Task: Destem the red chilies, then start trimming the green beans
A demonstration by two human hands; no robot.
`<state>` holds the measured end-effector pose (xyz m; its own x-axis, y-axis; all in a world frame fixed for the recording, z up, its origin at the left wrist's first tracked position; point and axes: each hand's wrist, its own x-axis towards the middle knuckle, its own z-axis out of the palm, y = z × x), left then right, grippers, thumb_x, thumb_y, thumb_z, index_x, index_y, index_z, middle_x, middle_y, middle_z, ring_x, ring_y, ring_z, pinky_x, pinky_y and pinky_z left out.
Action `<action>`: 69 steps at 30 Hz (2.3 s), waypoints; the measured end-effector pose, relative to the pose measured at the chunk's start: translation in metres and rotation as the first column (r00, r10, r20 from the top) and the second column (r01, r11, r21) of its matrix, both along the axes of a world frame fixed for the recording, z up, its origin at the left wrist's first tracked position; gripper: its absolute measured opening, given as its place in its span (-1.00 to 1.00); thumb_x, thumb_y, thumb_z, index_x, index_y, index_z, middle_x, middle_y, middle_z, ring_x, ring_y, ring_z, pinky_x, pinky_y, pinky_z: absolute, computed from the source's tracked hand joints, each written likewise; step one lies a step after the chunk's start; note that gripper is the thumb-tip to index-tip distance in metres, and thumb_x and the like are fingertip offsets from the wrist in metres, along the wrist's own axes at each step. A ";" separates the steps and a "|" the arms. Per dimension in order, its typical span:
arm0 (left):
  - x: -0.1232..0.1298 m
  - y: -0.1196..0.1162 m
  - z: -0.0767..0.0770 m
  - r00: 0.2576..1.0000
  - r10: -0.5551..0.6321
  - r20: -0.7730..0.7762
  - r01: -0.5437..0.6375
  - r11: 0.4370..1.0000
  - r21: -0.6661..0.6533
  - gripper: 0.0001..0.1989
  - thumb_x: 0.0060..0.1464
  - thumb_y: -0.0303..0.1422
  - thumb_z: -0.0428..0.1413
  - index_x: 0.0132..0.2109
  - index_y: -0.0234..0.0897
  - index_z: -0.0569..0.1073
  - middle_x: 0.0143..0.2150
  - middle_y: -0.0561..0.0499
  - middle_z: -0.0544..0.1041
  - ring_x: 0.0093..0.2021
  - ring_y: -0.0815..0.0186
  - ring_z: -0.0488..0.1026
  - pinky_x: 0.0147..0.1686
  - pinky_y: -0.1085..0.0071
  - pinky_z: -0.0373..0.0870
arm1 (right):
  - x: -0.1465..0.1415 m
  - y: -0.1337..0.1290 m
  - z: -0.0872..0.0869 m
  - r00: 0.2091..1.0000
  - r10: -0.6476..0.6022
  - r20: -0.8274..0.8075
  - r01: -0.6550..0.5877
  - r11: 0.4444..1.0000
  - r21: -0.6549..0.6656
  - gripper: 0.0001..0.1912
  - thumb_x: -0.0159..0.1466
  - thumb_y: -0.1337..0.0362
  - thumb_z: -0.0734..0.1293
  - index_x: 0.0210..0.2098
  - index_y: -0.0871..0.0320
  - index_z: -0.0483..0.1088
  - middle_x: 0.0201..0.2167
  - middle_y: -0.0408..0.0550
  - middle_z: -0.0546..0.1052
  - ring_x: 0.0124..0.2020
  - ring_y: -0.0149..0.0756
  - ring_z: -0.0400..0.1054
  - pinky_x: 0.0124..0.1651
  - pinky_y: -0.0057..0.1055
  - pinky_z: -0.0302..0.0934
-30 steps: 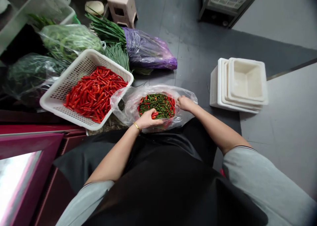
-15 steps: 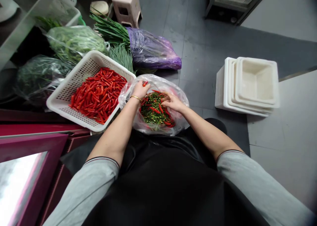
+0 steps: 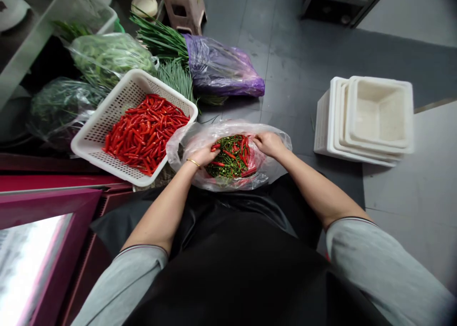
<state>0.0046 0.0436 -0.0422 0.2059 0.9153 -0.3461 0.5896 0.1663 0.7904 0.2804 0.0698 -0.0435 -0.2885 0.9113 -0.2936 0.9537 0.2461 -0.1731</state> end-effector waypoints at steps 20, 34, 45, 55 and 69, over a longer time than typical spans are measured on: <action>0.056 -0.027 -0.003 0.690 0.462 0.558 -0.254 0.875 -0.411 -0.56 -0.21 -0.13 0.33 -0.39 -0.28 0.28 -0.70 0.26 0.14 -0.76 0.60 0.00 -0.74 0.59 -0.16 | -0.066 -0.042 0.015 0.955 0.036 -0.296 -0.067 0.993 -0.095 -0.72 0.29 0.12 0.27 -0.30 0.21 0.48 -0.34 0.03 0.55 -0.33 -0.29 0.39 -0.27 -0.46 0.11; 0.049 -0.095 0.039 0.895 0.172 0.411 -0.269 0.944 0.190 -0.88 -0.04 -0.29 0.20 -0.37 -0.23 0.46 -0.36 -0.04 0.44 -0.30 0.30 0.36 -0.31 0.45 0.29 | -0.068 -0.113 0.027 0.337 -0.657 -0.675 0.036 0.725 -0.688 -0.72 0.17 0.07 0.28 -0.51 0.12 0.23 -0.80 -0.35 0.18 -0.81 -0.49 0.04 -0.73 -0.51 0.10; 0.042 -0.110 0.041 0.322 0.442 0.837 0.001 0.884 -0.468 -0.71 0.03 -0.14 0.19 -0.33 -0.27 0.35 -0.65 0.21 0.13 -0.74 0.57 -0.02 -0.77 0.62 -0.09 | -0.075 -0.146 0.070 0.332 -0.288 -0.898 -0.276 0.881 -0.385 -0.66 0.35 0.03 0.10 -0.41 0.12 0.24 -0.61 -0.25 0.27 -0.69 -0.52 0.15 -0.61 -0.54 0.10; 0.019 -0.086 0.028 0.277 0.493 0.825 0.095 0.840 -0.534 -0.70 -0.11 -0.25 0.19 -0.52 -0.32 0.25 -0.46 0.00 0.36 -0.53 0.42 0.35 -0.72 0.59 0.15 | -0.043 -0.077 0.069 0.934 0.134 -0.331 -0.233 0.931 -0.280 -0.68 0.28 0.04 0.23 -0.21 0.16 0.40 -0.27 0.06 0.54 -0.26 -0.23 0.41 -0.19 -0.37 0.25; 0.060 -0.056 0.018 0.748 0.333 0.574 -0.108 0.914 -0.390 -0.71 -0.25 -0.33 0.33 -0.48 -0.34 0.36 -0.71 0.20 0.21 -0.76 0.56 0.08 -0.77 0.56 -0.02 | -0.050 -0.047 0.030 0.741 -0.332 -0.583 0.149 0.929 -0.340 -0.79 0.32 0.18 0.16 -0.35 0.18 0.28 -0.40 0.01 0.51 -0.40 -0.32 0.40 -0.30 -0.38 0.31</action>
<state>0.0643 -0.0125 -0.0238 0.2813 0.8262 -0.4881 -0.0944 0.5299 0.8428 0.2306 0.0226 -0.0134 -0.2706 0.8936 -0.3582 0.6302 -0.1169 -0.7676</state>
